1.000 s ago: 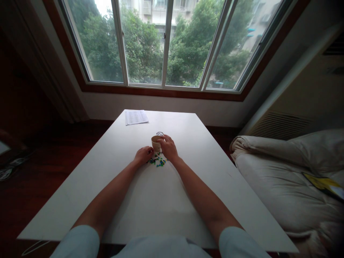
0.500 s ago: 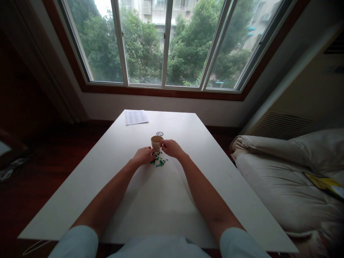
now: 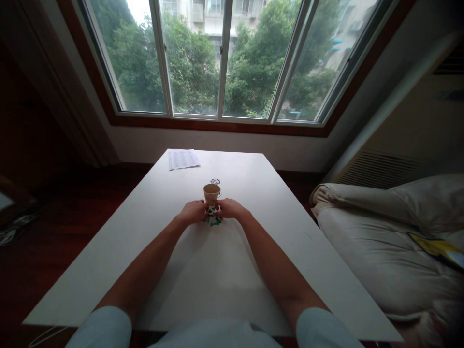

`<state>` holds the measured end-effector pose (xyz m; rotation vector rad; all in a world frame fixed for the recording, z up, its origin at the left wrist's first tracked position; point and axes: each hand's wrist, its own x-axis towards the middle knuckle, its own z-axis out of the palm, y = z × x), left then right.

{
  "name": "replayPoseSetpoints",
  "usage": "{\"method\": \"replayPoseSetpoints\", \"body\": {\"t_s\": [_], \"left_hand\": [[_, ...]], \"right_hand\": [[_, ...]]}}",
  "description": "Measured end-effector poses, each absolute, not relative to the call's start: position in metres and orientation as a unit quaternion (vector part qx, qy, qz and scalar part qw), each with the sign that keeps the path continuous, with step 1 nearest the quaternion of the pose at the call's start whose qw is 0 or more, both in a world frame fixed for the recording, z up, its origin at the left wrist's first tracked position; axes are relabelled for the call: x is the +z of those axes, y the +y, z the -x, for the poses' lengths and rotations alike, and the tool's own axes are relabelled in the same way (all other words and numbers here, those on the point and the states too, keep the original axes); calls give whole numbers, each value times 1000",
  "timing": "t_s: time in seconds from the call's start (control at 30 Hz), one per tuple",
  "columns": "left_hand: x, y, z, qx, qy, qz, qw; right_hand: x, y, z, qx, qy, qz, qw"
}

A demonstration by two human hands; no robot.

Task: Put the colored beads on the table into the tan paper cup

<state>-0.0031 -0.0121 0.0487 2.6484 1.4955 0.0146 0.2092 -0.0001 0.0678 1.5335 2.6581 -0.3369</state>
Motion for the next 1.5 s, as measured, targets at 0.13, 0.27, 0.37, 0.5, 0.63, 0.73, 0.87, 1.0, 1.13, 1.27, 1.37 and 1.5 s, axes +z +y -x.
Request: {"method": "replayPoseSetpoints", "body": {"t_s": [0.13,0.27,0.37,0.5,0.63,0.73,0.87,1.0,1.13,1.27,1.37,1.5], "left_hand": [[47,-13,2,11,490,-871,36],[45,-13,0,15,482,-875,29],[45,-14,-1,15,483,-875,32],[46,-14,-2,11,492,-870,37],[49,-16,-3,12,490,-871,37],[50,-18,-4,13,495,-868,39],[51,-18,-5,12,494,-869,37],[52,-19,-5,8,489,-871,38],[53,-21,-6,15,477,-878,35],[54,-22,-7,11,481,-876,31],[55,-22,-7,15,480,-877,32],[55,-23,-6,19,481,-876,37]], "right_hand": [[66,-4,-204,-112,861,-494,47],[58,-2,-201,-98,866,-488,46],[52,1,-200,-88,871,-481,45],[48,2,-198,-84,874,-477,33],[49,1,-198,-93,871,-481,21],[52,-1,-199,-93,866,-491,25],[56,-1,-203,-101,861,-498,23],[59,0,-206,-119,865,-487,32],[58,0,-205,-124,869,-477,36],[55,0,-202,-105,868,-484,27],[51,0,-202,-94,871,-482,23],[51,1,-202,-90,878,-469,29]]}}
